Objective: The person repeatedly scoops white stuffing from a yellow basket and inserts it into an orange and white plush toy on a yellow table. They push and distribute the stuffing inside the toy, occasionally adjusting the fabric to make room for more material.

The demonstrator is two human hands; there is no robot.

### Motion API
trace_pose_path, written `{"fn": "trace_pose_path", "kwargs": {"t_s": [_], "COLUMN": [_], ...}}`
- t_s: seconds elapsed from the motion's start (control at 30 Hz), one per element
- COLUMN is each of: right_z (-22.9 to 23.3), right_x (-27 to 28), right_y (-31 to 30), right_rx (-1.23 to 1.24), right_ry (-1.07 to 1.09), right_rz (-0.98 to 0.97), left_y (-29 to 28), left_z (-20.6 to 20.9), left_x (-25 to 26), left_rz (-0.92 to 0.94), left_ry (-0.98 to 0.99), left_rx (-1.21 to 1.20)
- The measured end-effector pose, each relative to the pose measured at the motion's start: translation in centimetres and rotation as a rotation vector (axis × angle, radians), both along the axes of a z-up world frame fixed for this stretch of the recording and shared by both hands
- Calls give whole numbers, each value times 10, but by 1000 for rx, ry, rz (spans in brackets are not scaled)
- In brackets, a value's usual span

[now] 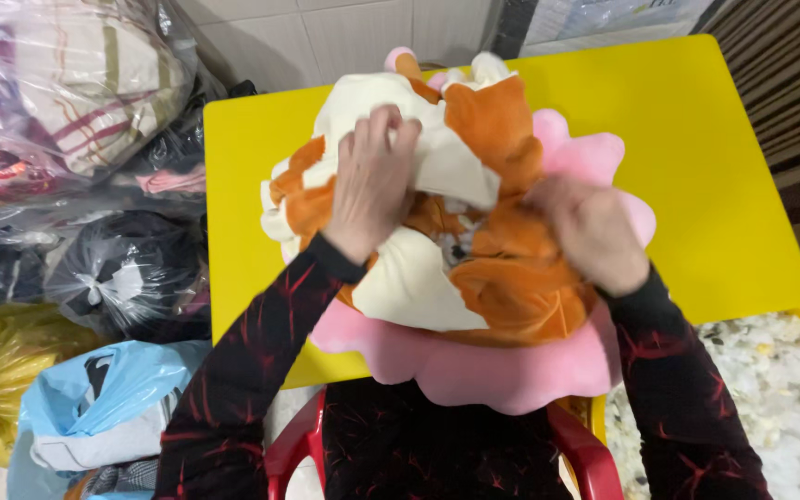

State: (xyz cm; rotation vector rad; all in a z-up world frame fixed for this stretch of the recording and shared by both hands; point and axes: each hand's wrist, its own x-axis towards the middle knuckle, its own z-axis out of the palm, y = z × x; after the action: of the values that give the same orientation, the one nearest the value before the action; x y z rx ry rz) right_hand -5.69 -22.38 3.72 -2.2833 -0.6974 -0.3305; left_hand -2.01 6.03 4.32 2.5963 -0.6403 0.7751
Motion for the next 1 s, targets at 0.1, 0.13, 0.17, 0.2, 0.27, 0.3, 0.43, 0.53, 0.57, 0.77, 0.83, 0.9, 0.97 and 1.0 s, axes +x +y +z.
{"fn": "trace_pose_path", "kwargs": {"t_s": [0.1, 0.13, 0.17, 0.2, 0.27, 0.3, 0.43, 0.53, 0.57, 0.77, 0.83, 0.9, 0.97, 1.0], "right_z": [-23, -28, -31, -31, -29, -24, 10, 26, 29, -8, -23, -40, -51, -54], "right_x": [44, 55, 63, 69, 71, 69, 53, 43, 46, 24, 14, -6, -21, -25], "right_y": [-2, -2, -1, -1, 0, 1, -3, -8, -12, -40, -54, -67, -78, -80], "right_rx": [133, 46, -40, -21, 12, 178, 215, 19, 122, -324, -328, -284, -238, -213], "right_ry": [347, 344, 342, 263, 114, 109, -160, -281, -266, 64, 182, 295, 307, 311], "right_rz": [-326, -258, -190, -195, -196, -238, -326, -340, -389, -353, -375, -403, -469, -504], "left_y": [9, 11, 13, 16, 20, 21, 17, 9, 6, -4, 3, 16, 31, 36], "left_z": [6, 6, 7, 9, 10, 10, 12, 7, 6, 8, 14, 14, 9, 5], "left_x": [-38, -47, -53, -56, -61, -62, -66, -78, -77, -83, -73, -66, -66, -66], "left_rz": [-7, 52, 111, 170, 202, 218, 130, -92, -179, -564, -451, -176, -5, 77], "left_ry": [-155, -115, -75, -35, 38, 72, -53, 64, 126, 478, 444, 285, 189, 138], "left_rx": [-58, -71, -85, -98, -118, -132, -286, -353, -341, -187, -192, -211, -163, -139]}}
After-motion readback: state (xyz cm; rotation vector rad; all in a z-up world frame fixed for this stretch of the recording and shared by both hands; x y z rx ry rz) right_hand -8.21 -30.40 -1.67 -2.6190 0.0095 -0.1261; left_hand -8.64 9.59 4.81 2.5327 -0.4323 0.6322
